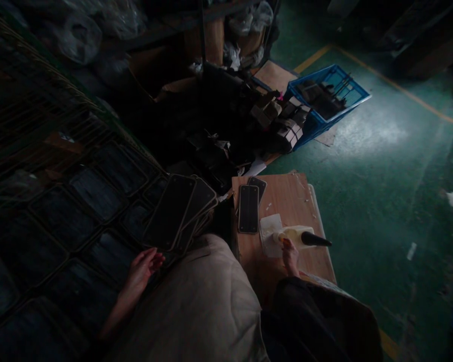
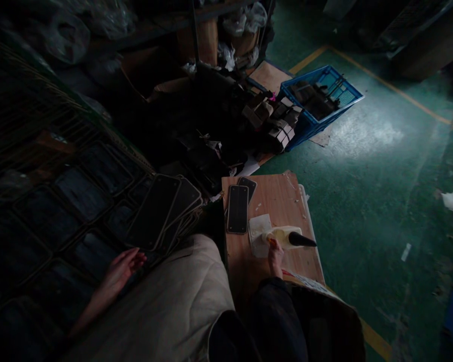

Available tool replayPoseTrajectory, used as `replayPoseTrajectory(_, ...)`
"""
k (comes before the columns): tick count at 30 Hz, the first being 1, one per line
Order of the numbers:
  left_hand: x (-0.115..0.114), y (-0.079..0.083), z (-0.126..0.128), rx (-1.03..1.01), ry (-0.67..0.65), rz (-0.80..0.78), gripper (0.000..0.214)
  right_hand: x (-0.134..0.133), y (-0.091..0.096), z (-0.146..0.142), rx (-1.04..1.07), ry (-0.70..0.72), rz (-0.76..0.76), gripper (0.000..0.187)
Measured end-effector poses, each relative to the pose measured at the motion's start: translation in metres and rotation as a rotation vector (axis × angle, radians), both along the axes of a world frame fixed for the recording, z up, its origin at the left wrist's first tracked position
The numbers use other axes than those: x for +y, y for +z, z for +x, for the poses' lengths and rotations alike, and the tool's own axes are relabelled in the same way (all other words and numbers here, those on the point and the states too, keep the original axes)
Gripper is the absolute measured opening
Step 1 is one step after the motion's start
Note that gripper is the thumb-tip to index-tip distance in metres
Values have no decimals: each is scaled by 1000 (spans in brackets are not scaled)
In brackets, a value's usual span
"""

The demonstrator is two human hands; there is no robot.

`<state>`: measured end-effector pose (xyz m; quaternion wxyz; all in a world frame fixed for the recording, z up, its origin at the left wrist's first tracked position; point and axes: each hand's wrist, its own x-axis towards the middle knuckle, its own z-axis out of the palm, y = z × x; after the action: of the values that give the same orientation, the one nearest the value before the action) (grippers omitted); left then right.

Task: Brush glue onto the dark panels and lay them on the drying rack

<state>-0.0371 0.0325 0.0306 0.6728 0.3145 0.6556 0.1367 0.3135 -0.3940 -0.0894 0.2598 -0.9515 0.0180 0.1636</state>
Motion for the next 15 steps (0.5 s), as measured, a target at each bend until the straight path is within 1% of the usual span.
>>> replayPoseTrajectory(2,0,-1,0,6,10,7,14,0,7,-5,26,26,-35,37)
replayPoseTrajectory(5,0,-1,0,-6,18,5,10,-1,17,-13,55,70,-50,35)
replayPoseTrajectory(8,-1,-1,0,-14,20,-2,7,-4,26,-18,69,58,-45,31)
replayPoseTrajectory(11,-2,-3,-1,-16,27,4,9,-6,30,-17,59,-33,-22,29)
replayPoseTrajectory(13,-3,-4,-1,-21,32,5,11,-7,29,-14,37,-141,12,30)
replayPoseTrajectory(15,-4,-5,-2,-27,35,4,12,-6,24,-11,0,-279,58,31)
